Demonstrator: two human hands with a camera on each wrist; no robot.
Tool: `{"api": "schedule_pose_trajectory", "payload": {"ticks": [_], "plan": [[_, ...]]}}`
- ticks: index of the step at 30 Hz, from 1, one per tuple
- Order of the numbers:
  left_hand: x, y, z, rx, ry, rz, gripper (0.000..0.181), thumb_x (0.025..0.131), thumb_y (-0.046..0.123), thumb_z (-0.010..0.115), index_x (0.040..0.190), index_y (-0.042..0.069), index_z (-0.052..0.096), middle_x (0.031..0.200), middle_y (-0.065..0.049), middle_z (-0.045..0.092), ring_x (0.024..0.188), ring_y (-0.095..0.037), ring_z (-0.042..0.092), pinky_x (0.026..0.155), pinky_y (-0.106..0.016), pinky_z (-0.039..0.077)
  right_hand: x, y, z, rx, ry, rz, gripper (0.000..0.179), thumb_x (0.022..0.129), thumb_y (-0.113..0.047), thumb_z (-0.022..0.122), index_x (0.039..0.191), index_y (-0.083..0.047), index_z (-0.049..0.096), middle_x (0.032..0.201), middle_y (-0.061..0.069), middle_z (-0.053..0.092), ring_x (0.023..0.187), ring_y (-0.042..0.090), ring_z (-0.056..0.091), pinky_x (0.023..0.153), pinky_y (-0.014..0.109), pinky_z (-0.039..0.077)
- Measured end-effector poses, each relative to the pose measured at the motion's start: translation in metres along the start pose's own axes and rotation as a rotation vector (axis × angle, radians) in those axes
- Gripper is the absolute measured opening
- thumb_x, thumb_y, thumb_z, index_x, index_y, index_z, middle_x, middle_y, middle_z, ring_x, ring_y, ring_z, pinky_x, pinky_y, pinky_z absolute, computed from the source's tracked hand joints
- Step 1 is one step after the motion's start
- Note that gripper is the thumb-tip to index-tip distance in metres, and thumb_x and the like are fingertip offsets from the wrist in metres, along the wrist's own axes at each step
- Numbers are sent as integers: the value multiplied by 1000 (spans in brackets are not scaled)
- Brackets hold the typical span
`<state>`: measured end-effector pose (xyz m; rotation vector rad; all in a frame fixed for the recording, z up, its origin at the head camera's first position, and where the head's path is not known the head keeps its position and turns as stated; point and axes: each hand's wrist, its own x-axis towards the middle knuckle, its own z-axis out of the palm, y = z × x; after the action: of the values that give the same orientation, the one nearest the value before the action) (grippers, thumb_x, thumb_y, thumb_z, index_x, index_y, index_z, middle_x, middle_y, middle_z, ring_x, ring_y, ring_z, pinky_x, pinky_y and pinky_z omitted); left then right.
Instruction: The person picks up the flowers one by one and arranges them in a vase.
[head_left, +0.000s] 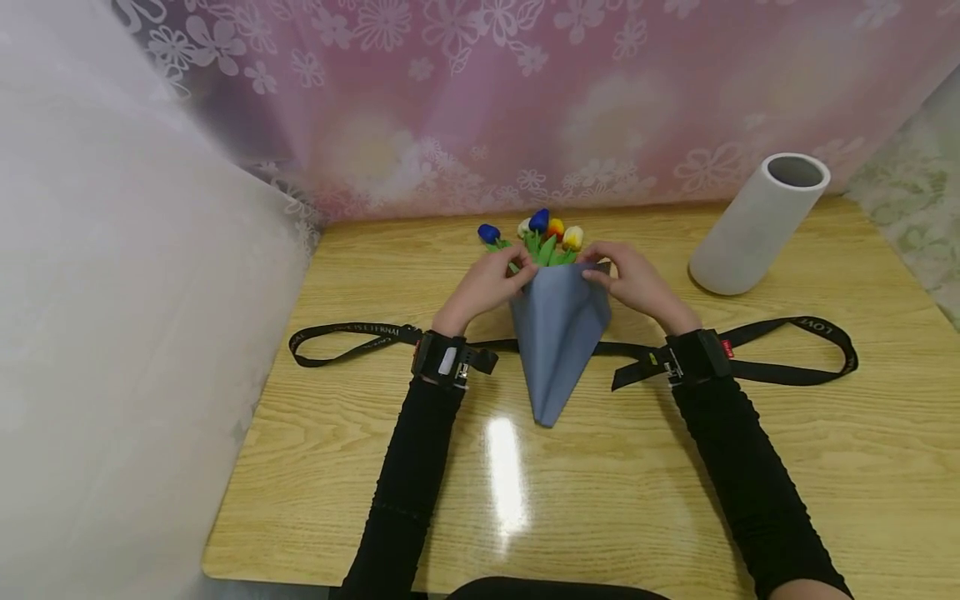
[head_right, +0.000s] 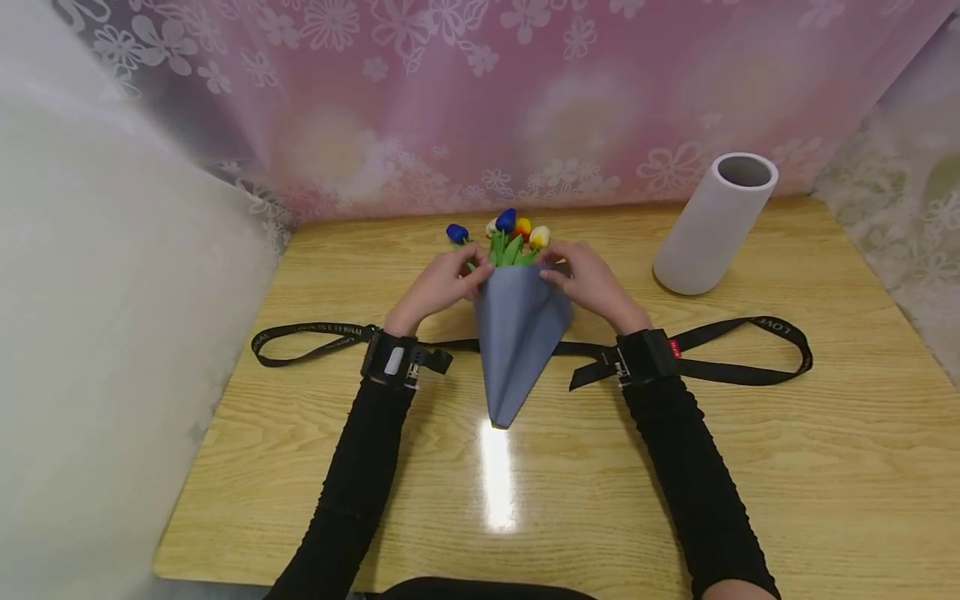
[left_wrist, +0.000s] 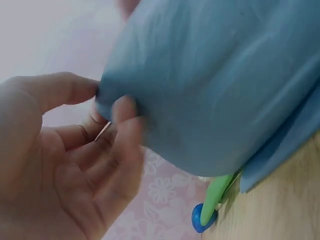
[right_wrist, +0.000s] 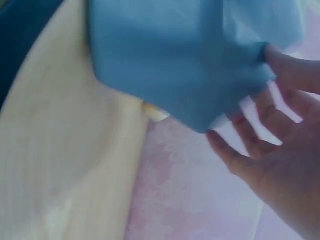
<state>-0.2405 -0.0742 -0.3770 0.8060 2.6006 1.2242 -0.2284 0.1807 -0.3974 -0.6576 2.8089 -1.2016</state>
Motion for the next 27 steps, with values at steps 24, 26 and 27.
{"api": "schedule_pose_trajectory", "payload": {"ticks": [24,26,27], "plan": [[-47,-7,-49,-393,37,74,30,108,10,48,134,-4,54,142,-19,51,131,-30,50,109,-39,41,-31,-26,-9,37,75,62,47,110,-33,45,151,-10,44,147,20,48,123,41,56,97,57,50],[-59,-15,-58,-439,48,35,33,110,14,42,136,-4,52,145,-20,48,132,-31,47,110,-41,38,-28,-25,-4,-15,4,52,44,109,-28,48,148,-8,47,148,20,46,127,42,52,100,59,47],[-65,-19,-62,-452,58,10,38,112,16,39,141,-5,50,150,-20,45,136,-31,44,112,-41,36,-26,-24,-2,-41,-27,44,43,109,-26,50,147,-8,49,148,20,46,128,42,51,101,60,46]]}}
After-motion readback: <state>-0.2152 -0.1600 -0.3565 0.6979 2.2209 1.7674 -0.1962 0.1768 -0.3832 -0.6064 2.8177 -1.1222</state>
